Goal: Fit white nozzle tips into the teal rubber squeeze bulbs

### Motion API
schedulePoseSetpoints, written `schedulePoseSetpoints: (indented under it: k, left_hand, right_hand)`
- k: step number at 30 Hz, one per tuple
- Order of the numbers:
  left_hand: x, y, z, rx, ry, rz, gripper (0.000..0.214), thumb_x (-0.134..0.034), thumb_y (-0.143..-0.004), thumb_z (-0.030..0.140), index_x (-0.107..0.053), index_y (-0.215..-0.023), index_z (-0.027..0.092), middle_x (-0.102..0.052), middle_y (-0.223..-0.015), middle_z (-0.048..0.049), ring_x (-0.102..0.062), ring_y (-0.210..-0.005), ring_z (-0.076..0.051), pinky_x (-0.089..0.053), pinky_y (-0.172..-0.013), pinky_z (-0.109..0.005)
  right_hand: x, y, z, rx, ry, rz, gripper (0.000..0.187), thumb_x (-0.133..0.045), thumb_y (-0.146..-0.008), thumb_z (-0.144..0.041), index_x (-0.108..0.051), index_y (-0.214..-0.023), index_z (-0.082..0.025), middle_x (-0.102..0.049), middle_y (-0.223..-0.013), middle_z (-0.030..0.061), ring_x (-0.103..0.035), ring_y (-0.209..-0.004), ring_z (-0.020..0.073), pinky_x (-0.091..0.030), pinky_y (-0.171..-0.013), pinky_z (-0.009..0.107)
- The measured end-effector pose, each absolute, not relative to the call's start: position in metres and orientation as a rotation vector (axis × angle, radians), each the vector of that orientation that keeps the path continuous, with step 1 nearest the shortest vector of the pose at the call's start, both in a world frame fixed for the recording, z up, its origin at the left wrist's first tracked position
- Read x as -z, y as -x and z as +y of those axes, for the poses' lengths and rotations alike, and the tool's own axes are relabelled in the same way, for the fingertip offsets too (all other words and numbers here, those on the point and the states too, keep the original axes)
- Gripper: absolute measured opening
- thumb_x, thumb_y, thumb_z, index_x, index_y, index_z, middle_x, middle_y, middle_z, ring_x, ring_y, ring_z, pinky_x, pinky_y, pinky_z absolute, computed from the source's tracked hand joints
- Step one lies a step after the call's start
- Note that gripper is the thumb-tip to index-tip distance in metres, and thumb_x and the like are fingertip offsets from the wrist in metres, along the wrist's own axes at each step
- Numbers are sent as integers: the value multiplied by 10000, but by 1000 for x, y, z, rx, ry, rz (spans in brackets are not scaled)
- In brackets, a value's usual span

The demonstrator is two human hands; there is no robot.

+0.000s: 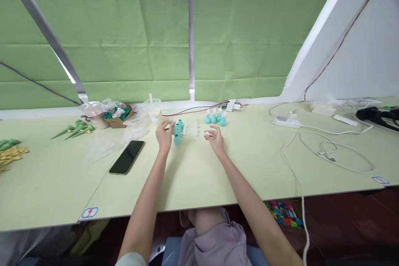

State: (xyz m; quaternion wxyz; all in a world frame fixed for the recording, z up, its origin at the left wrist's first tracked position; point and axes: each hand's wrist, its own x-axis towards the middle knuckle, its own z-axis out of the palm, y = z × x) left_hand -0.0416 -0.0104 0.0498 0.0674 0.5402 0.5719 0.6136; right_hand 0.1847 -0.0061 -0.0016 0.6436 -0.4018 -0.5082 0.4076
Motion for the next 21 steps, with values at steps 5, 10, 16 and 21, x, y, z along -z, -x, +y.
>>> schedulePoseSetpoints:
  k: [5,10,16,21]
  left_hand:
    - [-41,84,48,-1810,-1398,1865,280,-680,-693,330,-709,-892,136,-643,-972,-80,-598,-847,-178,-486,-773,-289]
    - [-18,93,89,-1645,-1444,1854,209,-675,-664,279,-703,-814,136,-661,-789,-37,-594,-759,-164,-464,-781,-284]
    - [-4,89,114,-1644,-1486,1698,137,-657,-645,251,-661,-717,134,-642,-715,-31,-577,-678,-142,-469,-696,-265]
    - [3,92,118,-1584,-1539,1642,184,-673,-640,267,-629,-753,128,-650,-770,-52,-581,-710,-146,-476,-695,-272]
  right_hand:
    - [5,-179,-8,-911,1015,-1406,224,-600,-714,-358,-667,-866,-208,-692,-901,39,-625,-759,159,-507,-705,295]
    - [4,-176,-7,-801,1044,-1495,177,-597,-723,-347,-667,-813,-212,-684,-870,36,-592,-728,157,-450,-597,256]
    - [7,-174,-1,-715,997,-1494,145,-589,-730,-318,-656,-783,-200,-639,-884,49,-566,-694,137,-456,-605,260]
    - [8,-173,0,-799,969,-1478,133,-607,-725,-318,-647,-777,-203,-664,-831,36,-609,-742,154,-497,-711,291]
